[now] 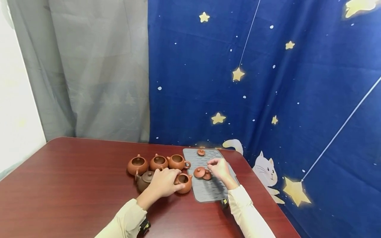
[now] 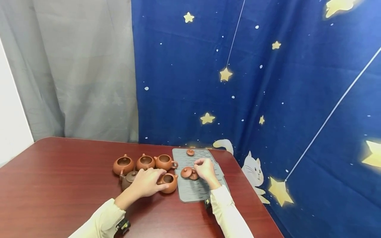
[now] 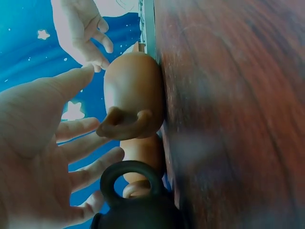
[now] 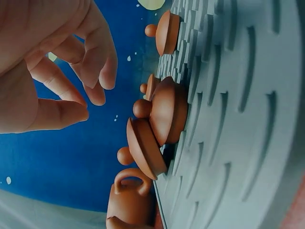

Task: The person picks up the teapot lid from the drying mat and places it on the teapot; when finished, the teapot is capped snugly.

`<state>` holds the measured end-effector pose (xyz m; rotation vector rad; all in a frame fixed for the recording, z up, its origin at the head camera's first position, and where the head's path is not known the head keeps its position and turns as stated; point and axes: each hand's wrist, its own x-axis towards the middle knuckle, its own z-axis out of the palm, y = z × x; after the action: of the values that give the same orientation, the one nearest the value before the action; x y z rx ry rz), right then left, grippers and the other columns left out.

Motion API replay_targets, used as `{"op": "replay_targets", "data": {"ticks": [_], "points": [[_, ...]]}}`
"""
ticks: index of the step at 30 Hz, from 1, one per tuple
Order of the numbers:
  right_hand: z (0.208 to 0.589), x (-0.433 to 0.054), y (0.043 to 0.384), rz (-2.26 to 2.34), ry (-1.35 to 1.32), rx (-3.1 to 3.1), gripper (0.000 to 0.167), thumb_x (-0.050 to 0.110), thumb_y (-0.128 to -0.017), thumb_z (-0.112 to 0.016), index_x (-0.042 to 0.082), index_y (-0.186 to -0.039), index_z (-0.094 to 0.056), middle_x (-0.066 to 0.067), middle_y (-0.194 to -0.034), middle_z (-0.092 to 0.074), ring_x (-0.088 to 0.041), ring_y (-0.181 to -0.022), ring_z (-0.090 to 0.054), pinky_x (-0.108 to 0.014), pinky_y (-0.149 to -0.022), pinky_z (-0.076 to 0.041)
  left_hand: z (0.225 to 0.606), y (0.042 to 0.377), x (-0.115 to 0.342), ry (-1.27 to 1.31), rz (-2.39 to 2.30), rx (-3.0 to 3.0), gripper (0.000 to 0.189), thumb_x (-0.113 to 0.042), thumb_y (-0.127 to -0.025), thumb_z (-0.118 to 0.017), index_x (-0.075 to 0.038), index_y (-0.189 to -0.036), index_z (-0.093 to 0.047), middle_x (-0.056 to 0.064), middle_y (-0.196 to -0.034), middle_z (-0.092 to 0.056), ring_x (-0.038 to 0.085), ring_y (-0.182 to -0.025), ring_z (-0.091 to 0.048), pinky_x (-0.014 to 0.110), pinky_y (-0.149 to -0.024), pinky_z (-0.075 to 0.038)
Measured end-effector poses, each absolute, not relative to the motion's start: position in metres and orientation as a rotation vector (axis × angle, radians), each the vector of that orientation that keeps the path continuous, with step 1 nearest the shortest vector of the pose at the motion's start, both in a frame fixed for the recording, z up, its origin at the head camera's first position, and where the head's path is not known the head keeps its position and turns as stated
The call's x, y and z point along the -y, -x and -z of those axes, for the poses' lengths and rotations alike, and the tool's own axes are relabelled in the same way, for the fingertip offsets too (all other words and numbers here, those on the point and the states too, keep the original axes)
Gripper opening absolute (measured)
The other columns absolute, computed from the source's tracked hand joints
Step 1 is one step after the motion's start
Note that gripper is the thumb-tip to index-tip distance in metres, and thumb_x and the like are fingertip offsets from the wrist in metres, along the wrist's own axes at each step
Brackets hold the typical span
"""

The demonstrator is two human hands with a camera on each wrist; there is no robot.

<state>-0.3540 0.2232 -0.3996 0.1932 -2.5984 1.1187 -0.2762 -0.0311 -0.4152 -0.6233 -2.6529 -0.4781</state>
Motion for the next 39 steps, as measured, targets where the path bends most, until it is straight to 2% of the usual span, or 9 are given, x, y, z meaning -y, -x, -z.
{"op": "replay_targets", "data": {"ticks": [5, 11, 16, 21, 27, 29, 32, 36, 39], "points": [[0.398, -0.220, 0.364, -1.054, -0.157, 2.587, 0.008, 0.005, -0.080, -0.071, 0.007, -0.083, -0.077, -0.002, -0.079, -0.072, -0.018, -0.076, -0.066, -0.039, -0.073, -0.051, 0.417, 0.277, 0.029, 0.590, 0.452, 2.677, 0.047, -0.050, -0.078, -0.079, -0.015, -0.107, -0.069, -0.003, -0.092, -0.065, 0.022, -0.084, -0.063, 0.051, -0.073, -0.042], [0.398, -0.214, 0.380, -1.028, -0.072, 2.615, 0.008, 0.009, -0.081, -0.071, 0.007, -0.085, -0.078, -0.003, -0.086, -0.074, -0.022, -0.083, -0.067, -0.042, -0.079, -0.051, 0.421, 0.280, 0.025, 0.549, 0.431, 2.732, 0.050, -0.054, -0.077, -0.078, -0.014, -0.108, -0.070, 0.001, -0.101, -0.064, 0.026, -0.089, -0.065, 0.056, -0.077, -0.043], [0.395, -0.209, 0.393, -1.124, -0.011, 2.609, 0.009, 0.012, -0.083, -0.070, 0.009, -0.084, -0.079, -0.003, -0.086, -0.073, -0.019, -0.073, -0.062, -0.036, -0.066, -0.050, 0.421, 0.283, 0.022, 0.512, 0.385, 2.761, 0.051, -0.053, -0.076, -0.080, -0.016, -0.109, -0.070, 0.001, -0.101, -0.063, 0.026, -0.091, -0.063, 0.056, -0.079, -0.042], [0.395, -0.201, 0.408, -1.199, 0.071, 2.606, 0.013, 0.014, -0.086, -0.071, 0.006, -0.092, -0.079, -0.007, -0.093, -0.073, -0.018, -0.067, -0.059, -0.030, -0.056, -0.047, 0.420, 0.284, 0.019, 0.494, 0.352, 2.780, 0.051, -0.054, -0.074, -0.081, -0.016, -0.105, -0.070, 0.001, -0.097, -0.062, 0.029, -0.093, -0.062, 0.055, -0.080, -0.042], [0.393, -0.194, 0.423, -1.075, 0.067, 2.623, 0.012, 0.013, -0.087, -0.069, 0.008, -0.089, -0.079, -0.005, -0.092, -0.072, -0.023, -0.077, -0.061, -0.036, -0.066, -0.048, 0.417, 0.285, 0.019, 0.465, 0.391, 2.796, 0.049, -0.054, -0.070, -0.084, -0.018, -0.100, -0.071, -0.001, -0.087, -0.061, 0.029, -0.091, -0.062, 0.053, -0.079, -0.042], [0.394, -0.193, 0.429, -1.058, 0.044, 2.624, 0.010, 0.011, -0.087, -0.070, 0.006, -0.089, -0.078, -0.006, -0.092, -0.072, -0.026, -0.085, -0.063, -0.041, -0.077, -0.050, 0.416, 0.285, 0.019, 0.466, 0.389, 2.792, 0.045, -0.054, -0.069, -0.084, -0.019, -0.094, -0.070, -0.003, -0.080, -0.059, 0.028, -0.088, -0.063, 0.053, -0.079, -0.042], [0.397, -0.195, 0.440, -1.027, -0.005, 2.618, 0.011, 0.009, -0.086, -0.071, 0.002, -0.091, -0.078, -0.009, -0.091, -0.073, -0.031, -0.095, -0.064, -0.047, -0.095, -0.044, 0.416, 0.286, 0.019, 0.472, 0.385, 2.776, 0.043, -0.053, -0.067, -0.085, -0.019, -0.086, -0.067, -0.005, -0.071, -0.057, 0.025, -0.083, -0.064, 0.052, -0.078, -0.044], [0.402, -0.201, 0.452, -1.011, -0.053, 2.656, 0.013, 0.009, -0.086, -0.073, 0.000, -0.094, -0.076, -0.012, -0.092, -0.073, -0.032, -0.096, -0.065, -0.047, -0.094, -0.045, 0.417, 0.285, 0.019, 0.459, 0.404, 2.766, 0.044, -0.053, -0.066, -0.086, -0.020, -0.089, -0.069, -0.006, -0.071, -0.060, 0.021, -0.081, -0.064, 0.050, -0.078, -0.044], [0.407, -0.206, 0.459, -1.018, -0.058, 2.718, 0.017, 0.010, -0.088, -0.073, -0.001, -0.101, -0.074, -0.014, -0.097, -0.072, -0.032, -0.094, -0.065, -0.045, -0.082, -0.051, 0.417, 0.285, 0.019, 0.454, 0.427, 2.773, 0.045, -0.053, -0.066, -0.086, -0.020, -0.092, -0.069, -0.008, -0.071, -0.059, 0.017, -0.080, -0.063, 0.050, -0.079, -0.044]]}}
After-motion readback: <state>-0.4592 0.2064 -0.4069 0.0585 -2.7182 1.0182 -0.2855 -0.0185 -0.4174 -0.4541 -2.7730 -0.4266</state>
